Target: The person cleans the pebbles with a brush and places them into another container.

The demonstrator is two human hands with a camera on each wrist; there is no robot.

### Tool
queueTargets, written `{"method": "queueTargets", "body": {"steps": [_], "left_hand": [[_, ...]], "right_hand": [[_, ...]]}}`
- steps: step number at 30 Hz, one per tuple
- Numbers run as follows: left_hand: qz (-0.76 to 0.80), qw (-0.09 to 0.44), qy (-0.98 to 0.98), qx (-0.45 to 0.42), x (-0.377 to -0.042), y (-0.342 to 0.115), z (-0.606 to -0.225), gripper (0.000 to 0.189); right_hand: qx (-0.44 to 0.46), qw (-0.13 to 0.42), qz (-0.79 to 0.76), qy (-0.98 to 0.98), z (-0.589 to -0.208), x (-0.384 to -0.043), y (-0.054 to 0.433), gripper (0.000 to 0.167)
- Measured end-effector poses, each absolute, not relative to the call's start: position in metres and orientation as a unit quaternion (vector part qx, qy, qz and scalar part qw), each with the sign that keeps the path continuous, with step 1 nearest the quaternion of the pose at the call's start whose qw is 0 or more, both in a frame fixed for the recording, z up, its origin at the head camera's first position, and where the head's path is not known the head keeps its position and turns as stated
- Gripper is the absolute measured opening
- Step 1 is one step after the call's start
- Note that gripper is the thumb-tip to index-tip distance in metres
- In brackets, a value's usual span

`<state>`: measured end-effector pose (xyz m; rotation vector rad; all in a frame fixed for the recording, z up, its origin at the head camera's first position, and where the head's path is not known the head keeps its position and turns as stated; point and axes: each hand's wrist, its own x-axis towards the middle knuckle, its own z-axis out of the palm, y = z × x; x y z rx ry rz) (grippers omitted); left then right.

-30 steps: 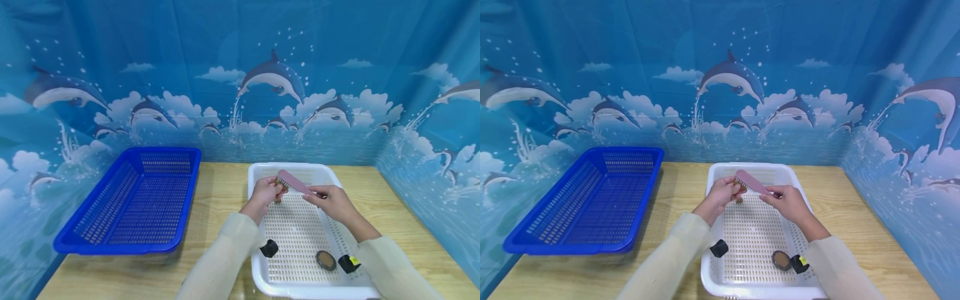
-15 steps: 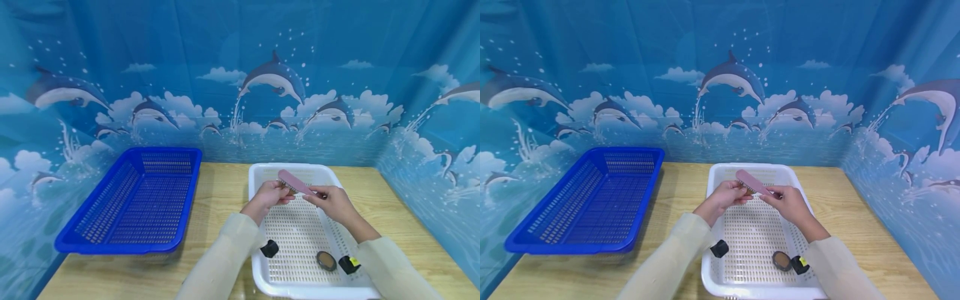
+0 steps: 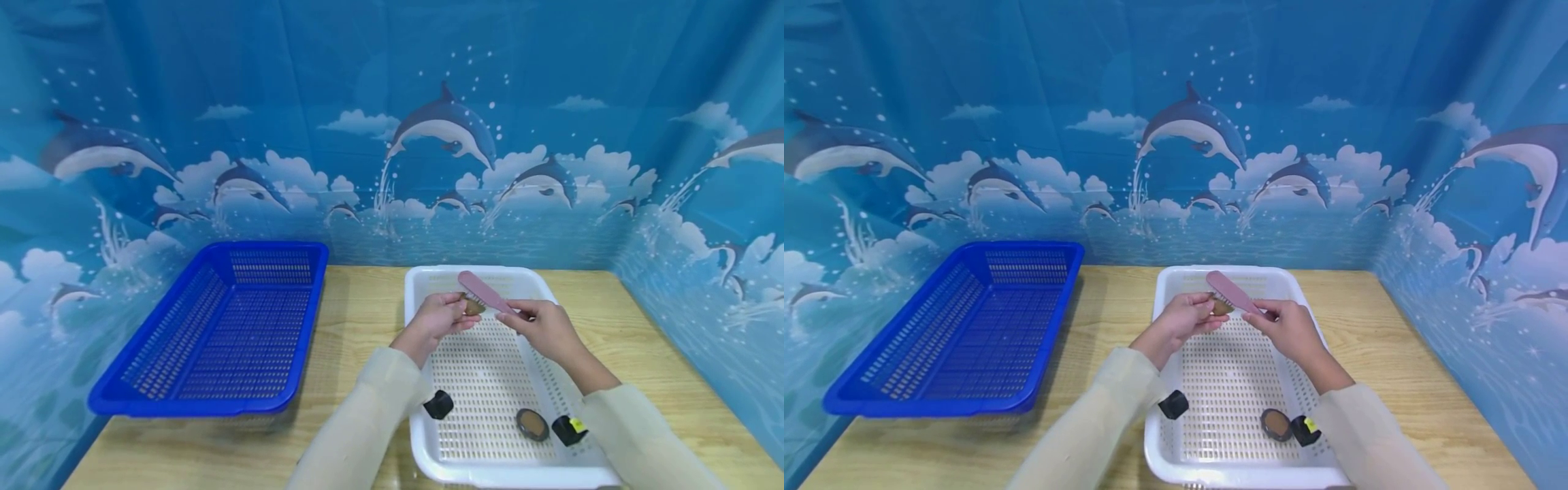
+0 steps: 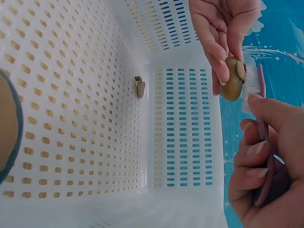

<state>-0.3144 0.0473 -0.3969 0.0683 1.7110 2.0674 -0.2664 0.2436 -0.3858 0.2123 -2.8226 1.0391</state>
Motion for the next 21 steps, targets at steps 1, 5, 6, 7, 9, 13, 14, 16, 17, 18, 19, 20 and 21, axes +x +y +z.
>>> {"method": "queueTargets", "body": {"steps": [1, 5, 6, 7, 9, 13, 14, 16, 17, 18, 19, 20, 21], "left_hand": [[0.750, 0.225, 0.621, 0.020, -0.3144, 0.0469, -0.3966, 0.040], [0.754, 0.219, 0.620, -0.003, -0.3149, 0.0458, -0.3951, 0.041], [0.755, 0.217, 0.619, -0.006, -0.3148, 0.0456, -0.3946, 0.041], [0.757, 0.215, 0.617, -0.011, -0.3150, 0.0453, -0.3942, 0.040], [0.762, 0.209, 0.613, -0.015, -0.3149, 0.0448, -0.3931, 0.040], [0.773, 0.197, 0.603, -0.024, -0.3144, 0.0443, -0.3909, 0.040], [0.775, 0.194, 0.601, -0.026, -0.3143, 0.0443, -0.3905, 0.040], [0.778, 0.190, 0.598, -0.032, -0.3144, 0.0446, -0.3901, 0.040], [0.778, 0.189, 0.598, -0.036, -0.3145, 0.0447, -0.3901, 0.040], [0.778, 0.189, 0.598, -0.039, -0.3147, 0.0449, -0.3901, 0.040], [0.777, 0.188, 0.599, -0.042, -0.3150, 0.0450, -0.3903, 0.039], [0.777, 0.187, 0.600, -0.045, -0.3152, 0.0451, -0.3904, 0.039], [0.777, 0.187, 0.599, -0.048, -0.3156, 0.0452, -0.3905, 0.039]], "right_hand": [[0.068, 0.062, 0.344, -0.935, -0.3858, -0.2665, 0.2438, 0.045], [0.064, 0.061, 0.342, -0.935, -0.3861, -0.2671, 0.2444, 0.044], [0.064, 0.061, 0.342, -0.936, -0.3862, -0.2672, 0.2446, 0.044], [0.063, 0.061, 0.341, -0.936, -0.3861, -0.2675, 0.2445, 0.044], [0.064, 0.060, 0.340, -0.936, -0.3860, -0.2680, 0.2441, 0.044], [0.063, 0.057, 0.340, -0.937, -0.3853, -0.2683, 0.2430, 0.043], [0.064, 0.056, 0.340, -0.937, -0.3853, -0.2682, 0.2428, 0.042], [0.066, 0.055, 0.339, -0.937, -0.3852, -0.2676, 0.2426, 0.043], [0.064, 0.054, 0.338, -0.937, -0.3854, -0.2674, 0.2427, 0.042], [0.066, 0.054, 0.337, -0.937, -0.3854, -0.2670, 0.2426, 0.043], [0.067, 0.054, 0.337, -0.937, -0.3853, -0.2666, 0.2426, 0.043], [0.068, 0.054, 0.337, -0.938, -0.3854, -0.2665, 0.2426, 0.044], [0.069, 0.054, 0.337, -0.938, -0.3855, -0.2662, 0.2425, 0.044]]}}
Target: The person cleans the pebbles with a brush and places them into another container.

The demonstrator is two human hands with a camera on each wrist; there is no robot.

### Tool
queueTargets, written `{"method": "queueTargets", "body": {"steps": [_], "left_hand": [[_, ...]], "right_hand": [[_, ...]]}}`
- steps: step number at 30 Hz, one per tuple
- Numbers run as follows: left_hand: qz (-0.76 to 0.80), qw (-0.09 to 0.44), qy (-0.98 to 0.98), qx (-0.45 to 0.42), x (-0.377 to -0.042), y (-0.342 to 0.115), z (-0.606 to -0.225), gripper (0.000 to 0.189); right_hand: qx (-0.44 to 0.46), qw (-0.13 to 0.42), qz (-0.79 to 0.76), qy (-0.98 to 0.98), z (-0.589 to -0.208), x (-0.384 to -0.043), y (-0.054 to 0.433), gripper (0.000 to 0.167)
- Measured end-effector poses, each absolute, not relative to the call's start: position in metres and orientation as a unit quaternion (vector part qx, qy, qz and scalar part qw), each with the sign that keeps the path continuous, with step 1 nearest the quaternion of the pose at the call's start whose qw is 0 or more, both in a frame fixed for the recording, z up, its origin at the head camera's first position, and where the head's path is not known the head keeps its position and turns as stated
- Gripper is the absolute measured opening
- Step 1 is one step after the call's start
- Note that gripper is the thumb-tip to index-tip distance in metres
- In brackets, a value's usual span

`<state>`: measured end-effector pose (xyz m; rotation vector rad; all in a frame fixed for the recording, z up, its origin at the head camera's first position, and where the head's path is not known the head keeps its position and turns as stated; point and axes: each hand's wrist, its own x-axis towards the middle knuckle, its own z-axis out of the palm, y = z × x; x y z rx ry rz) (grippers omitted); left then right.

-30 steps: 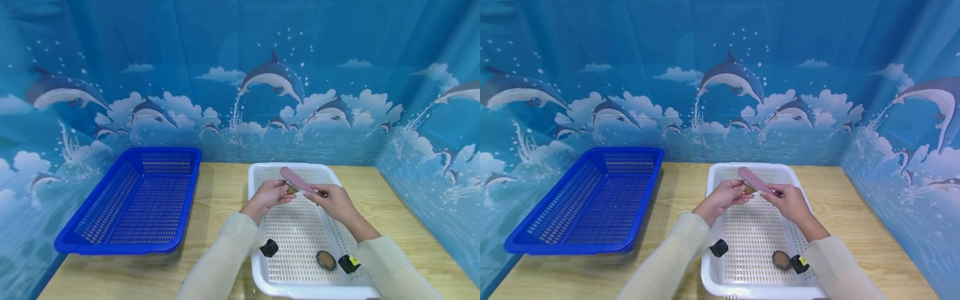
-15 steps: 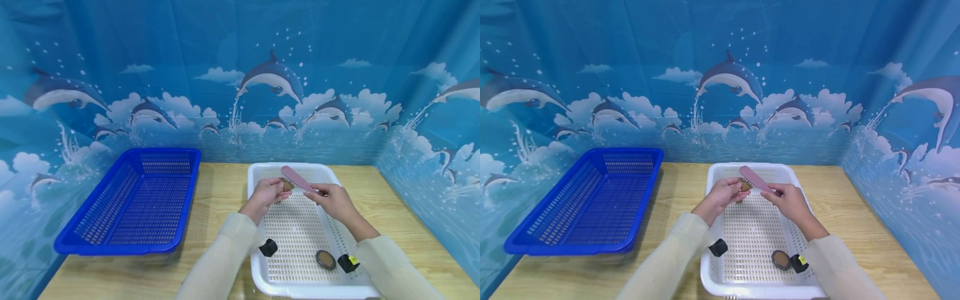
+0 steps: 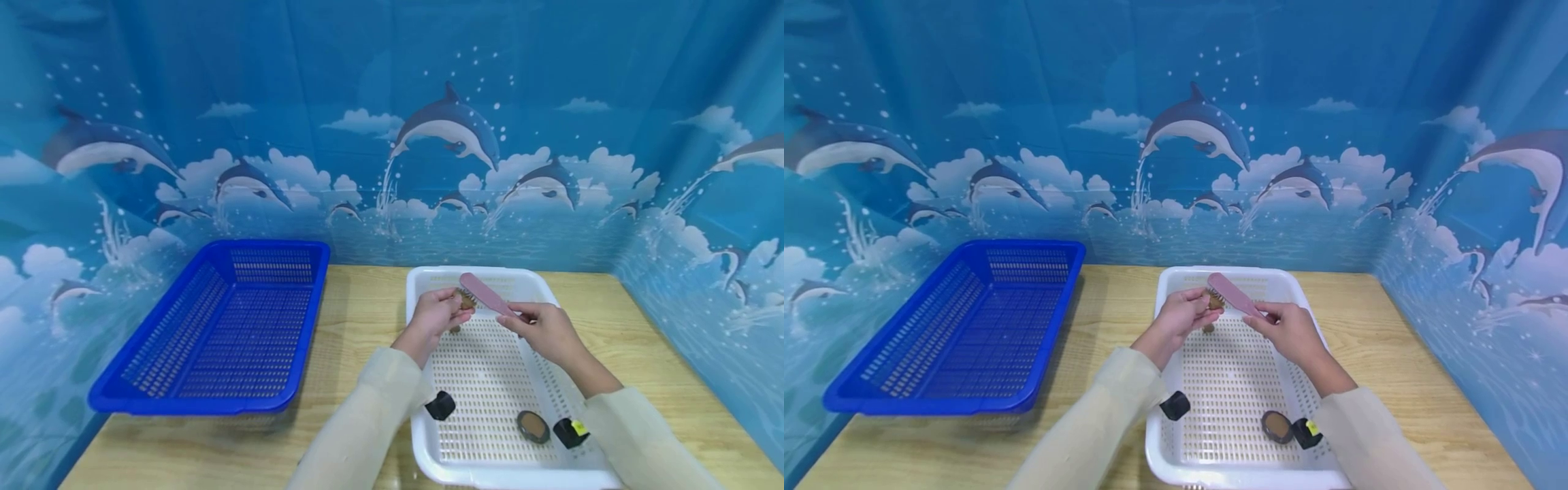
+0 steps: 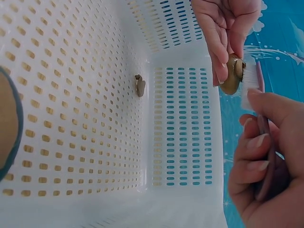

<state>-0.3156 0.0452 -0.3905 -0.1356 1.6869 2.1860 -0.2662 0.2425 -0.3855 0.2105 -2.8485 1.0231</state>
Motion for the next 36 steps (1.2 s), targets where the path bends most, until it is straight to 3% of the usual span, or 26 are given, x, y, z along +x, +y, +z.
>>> {"method": "queueTargets", "body": {"steps": [23, 36], "left_hand": [[0.735, 0.231, 0.638, 0.012, -0.3154, 0.0465, -0.3971, 0.036], [0.759, 0.204, 0.618, -0.012, -0.3149, 0.0442, -0.3944, 0.043]], "right_hand": [[0.080, 0.069, 0.327, -0.939, -0.3873, -0.2662, 0.2419, 0.045], [0.064, 0.063, 0.333, -0.939, -0.3861, -0.2663, 0.2426, 0.047]]}}
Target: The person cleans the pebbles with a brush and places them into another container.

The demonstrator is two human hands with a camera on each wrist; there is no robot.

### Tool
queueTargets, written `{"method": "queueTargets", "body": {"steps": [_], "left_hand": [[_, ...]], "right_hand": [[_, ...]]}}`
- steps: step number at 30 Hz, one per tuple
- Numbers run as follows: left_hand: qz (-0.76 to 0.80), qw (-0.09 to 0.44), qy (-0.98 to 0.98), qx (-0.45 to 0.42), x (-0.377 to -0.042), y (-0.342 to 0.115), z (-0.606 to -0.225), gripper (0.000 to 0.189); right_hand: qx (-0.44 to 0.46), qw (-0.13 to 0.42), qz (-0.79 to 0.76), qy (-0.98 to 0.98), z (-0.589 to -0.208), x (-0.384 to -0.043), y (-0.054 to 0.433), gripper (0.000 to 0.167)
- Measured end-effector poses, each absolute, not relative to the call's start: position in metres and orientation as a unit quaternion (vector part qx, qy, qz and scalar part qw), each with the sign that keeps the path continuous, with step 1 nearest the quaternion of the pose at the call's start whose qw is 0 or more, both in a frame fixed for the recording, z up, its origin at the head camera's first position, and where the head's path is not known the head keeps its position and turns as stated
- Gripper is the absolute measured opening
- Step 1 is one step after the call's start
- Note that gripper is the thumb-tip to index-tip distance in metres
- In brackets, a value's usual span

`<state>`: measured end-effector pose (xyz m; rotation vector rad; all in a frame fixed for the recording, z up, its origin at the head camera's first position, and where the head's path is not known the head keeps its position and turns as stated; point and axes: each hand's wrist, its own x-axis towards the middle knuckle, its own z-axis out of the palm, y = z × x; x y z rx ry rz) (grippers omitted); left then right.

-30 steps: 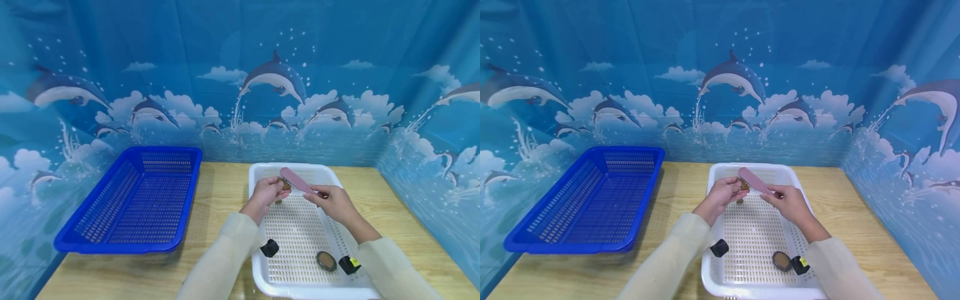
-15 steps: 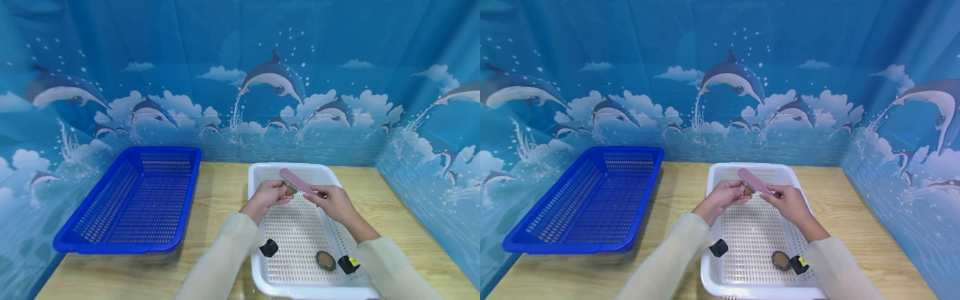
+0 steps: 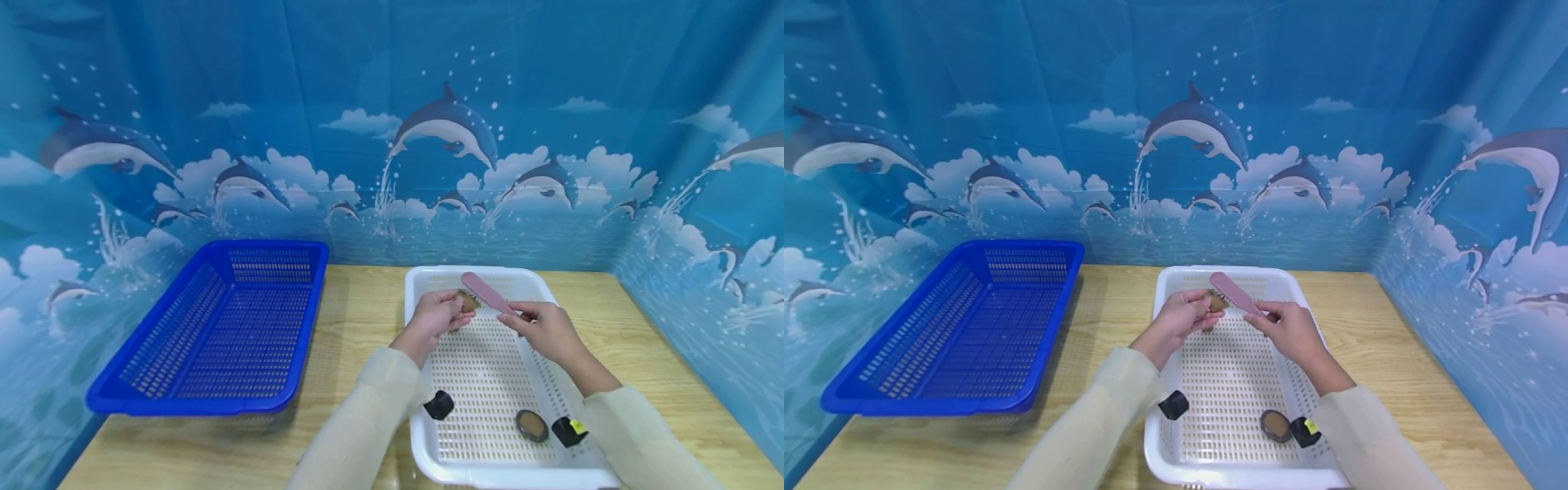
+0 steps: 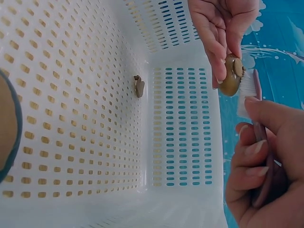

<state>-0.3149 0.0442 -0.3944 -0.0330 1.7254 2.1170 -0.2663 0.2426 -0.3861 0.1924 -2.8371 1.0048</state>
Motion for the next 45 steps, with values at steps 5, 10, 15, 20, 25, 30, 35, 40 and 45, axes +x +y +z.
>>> {"method": "queueTargets", "body": {"steps": [5, 10, 15, 20, 25, 30, 35, 40, 45], "left_hand": [[0.769, 0.193, 0.609, -0.028, -0.3154, 0.0439, -0.3942, 0.042], [0.779, 0.182, 0.597, -0.048, -0.3160, 0.0449, -0.3929, 0.040], [0.777, 0.180, 0.601, -0.047, -0.3165, 0.0449, -0.3924, 0.035], [0.760, 0.196, 0.619, -0.027, -0.3156, 0.0453, -0.3927, 0.033], [0.746, 0.217, 0.630, -0.007, -0.3161, 0.0472, -0.3946, 0.032], [0.737, 0.223, 0.638, 0.007, -0.3152, 0.0475, -0.3956, 0.031], [0.733, 0.227, 0.640, 0.020, -0.3136, 0.0462, -0.3949, 0.034], [0.739, 0.223, 0.635, 0.009, -0.3128, 0.0449, -0.3932, 0.039], [0.751, 0.211, 0.625, -0.007, -0.3136, 0.0449, -0.3927, 0.040]], "right_hand": [[0.058, 0.054, 0.334, -0.939, -0.3853, -0.2660, 0.2427, 0.044], [0.065, 0.052, 0.336, -0.938, -0.3850, -0.2651, 0.2423, 0.045], [0.075, 0.055, 0.338, -0.936, -0.3853, -0.2653, 0.2416, 0.046], [0.081, 0.048, 0.351, -0.932, -0.3844, -0.2652, 0.2407, 0.046], [0.085, 0.051, 0.351, -0.931, -0.3845, -0.2657, 0.2404, 0.048], [0.078, 0.054, 0.344, -0.934, -0.3855, -0.2661, 0.2411, 0.045], [0.071, 0.061, 0.342, -0.935, -0.3854, -0.2658, 0.2413, 0.045], [0.064, 0.060, 0.339, -0.937, -0.3844, -0.2654, 0.2416, 0.046], [0.058, 0.059, 0.337, -0.938, -0.3856, -0.2665, 0.2442, 0.044]]}}
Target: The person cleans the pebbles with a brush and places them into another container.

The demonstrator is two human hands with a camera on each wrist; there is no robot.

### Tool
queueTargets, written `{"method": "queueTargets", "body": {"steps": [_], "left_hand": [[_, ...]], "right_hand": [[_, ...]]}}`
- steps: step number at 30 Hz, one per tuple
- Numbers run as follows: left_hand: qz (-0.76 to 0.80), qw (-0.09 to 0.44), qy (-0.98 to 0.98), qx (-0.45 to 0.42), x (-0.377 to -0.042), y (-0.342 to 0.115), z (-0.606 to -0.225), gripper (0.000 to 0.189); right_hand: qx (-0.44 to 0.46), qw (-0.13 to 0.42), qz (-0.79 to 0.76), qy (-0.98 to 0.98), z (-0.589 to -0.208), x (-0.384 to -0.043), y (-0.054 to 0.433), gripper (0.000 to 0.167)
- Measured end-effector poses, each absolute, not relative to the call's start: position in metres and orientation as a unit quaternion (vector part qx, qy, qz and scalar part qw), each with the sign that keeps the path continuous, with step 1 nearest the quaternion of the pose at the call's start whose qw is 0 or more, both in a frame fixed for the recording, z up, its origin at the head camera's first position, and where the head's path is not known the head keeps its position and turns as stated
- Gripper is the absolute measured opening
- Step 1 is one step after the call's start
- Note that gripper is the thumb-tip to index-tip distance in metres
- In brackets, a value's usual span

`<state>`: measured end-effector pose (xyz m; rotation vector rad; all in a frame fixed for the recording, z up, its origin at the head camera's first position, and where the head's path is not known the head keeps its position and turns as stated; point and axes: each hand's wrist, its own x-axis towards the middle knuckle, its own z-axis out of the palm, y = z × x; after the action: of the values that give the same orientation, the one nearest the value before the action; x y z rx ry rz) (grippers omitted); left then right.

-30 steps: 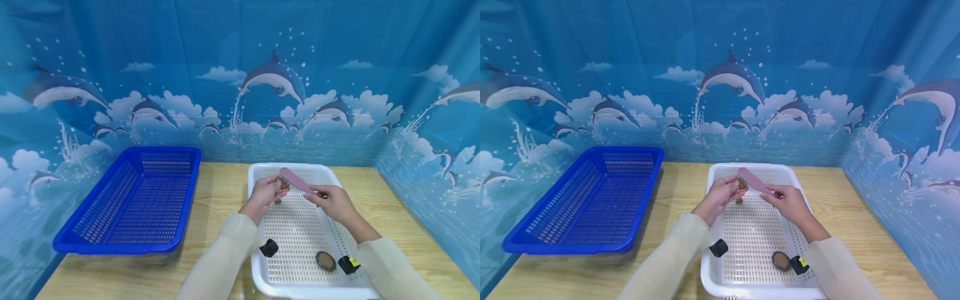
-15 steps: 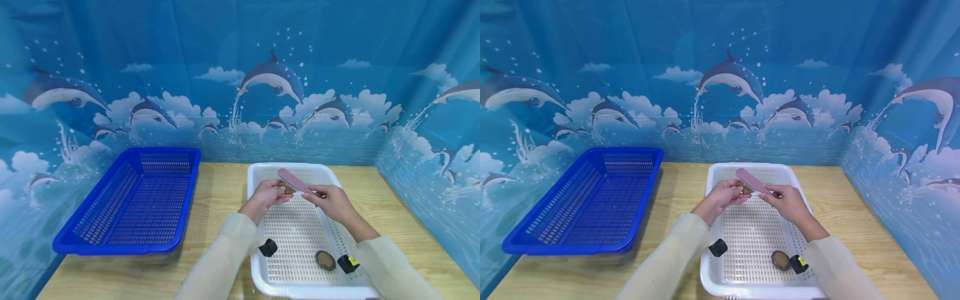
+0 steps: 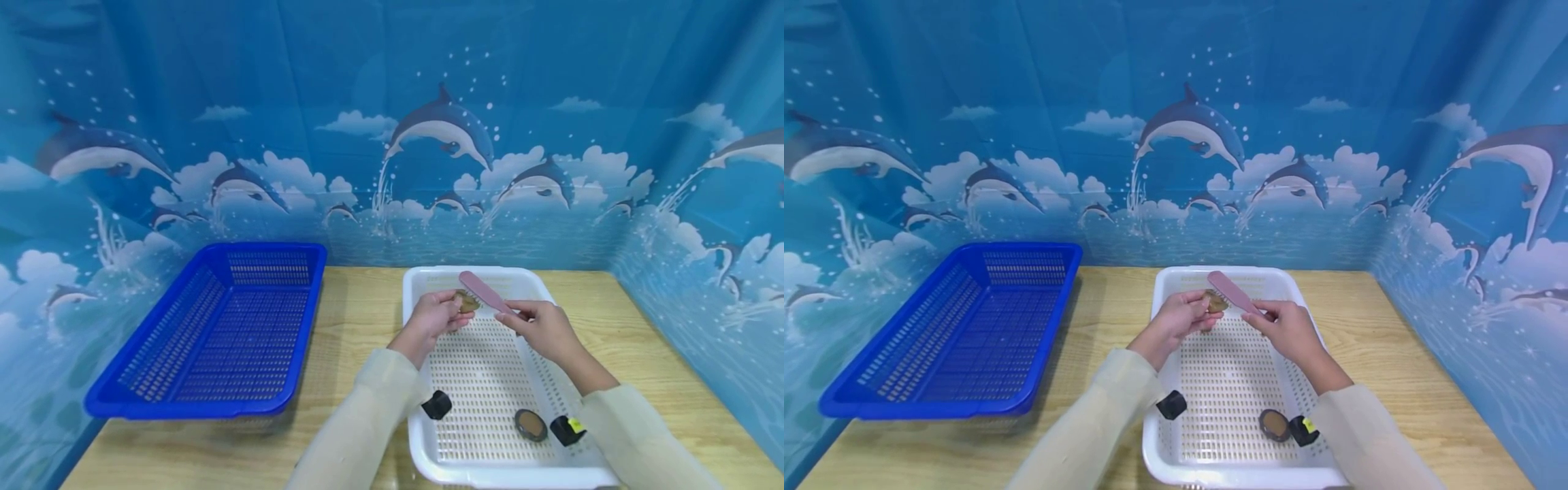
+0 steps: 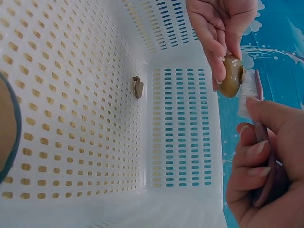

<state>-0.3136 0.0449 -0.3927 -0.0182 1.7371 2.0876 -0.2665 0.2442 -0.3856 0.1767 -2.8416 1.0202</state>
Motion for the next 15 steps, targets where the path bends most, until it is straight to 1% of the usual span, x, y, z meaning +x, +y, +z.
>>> {"method": "queueTargets", "body": {"steps": [5, 9, 15], "left_hand": [[0.765, 0.193, 0.614, -0.023, -0.3148, 0.0440, -0.3924, 0.041], [0.774, 0.179, 0.606, -0.039, -0.3160, 0.0442, -0.3922, 0.038], [0.782, 0.173, 0.597, -0.050, -0.3173, 0.0448, -0.3921, 0.032]], "right_hand": [[0.053, 0.055, 0.337, -0.938, -0.3853, -0.2671, 0.2447, 0.045], [0.053, 0.054, 0.342, -0.937, -0.3853, -0.2667, 0.2440, 0.045], [0.073, 0.055, 0.349, -0.933, -0.3866, -0.2665, 0.2427, 0.044]]}}
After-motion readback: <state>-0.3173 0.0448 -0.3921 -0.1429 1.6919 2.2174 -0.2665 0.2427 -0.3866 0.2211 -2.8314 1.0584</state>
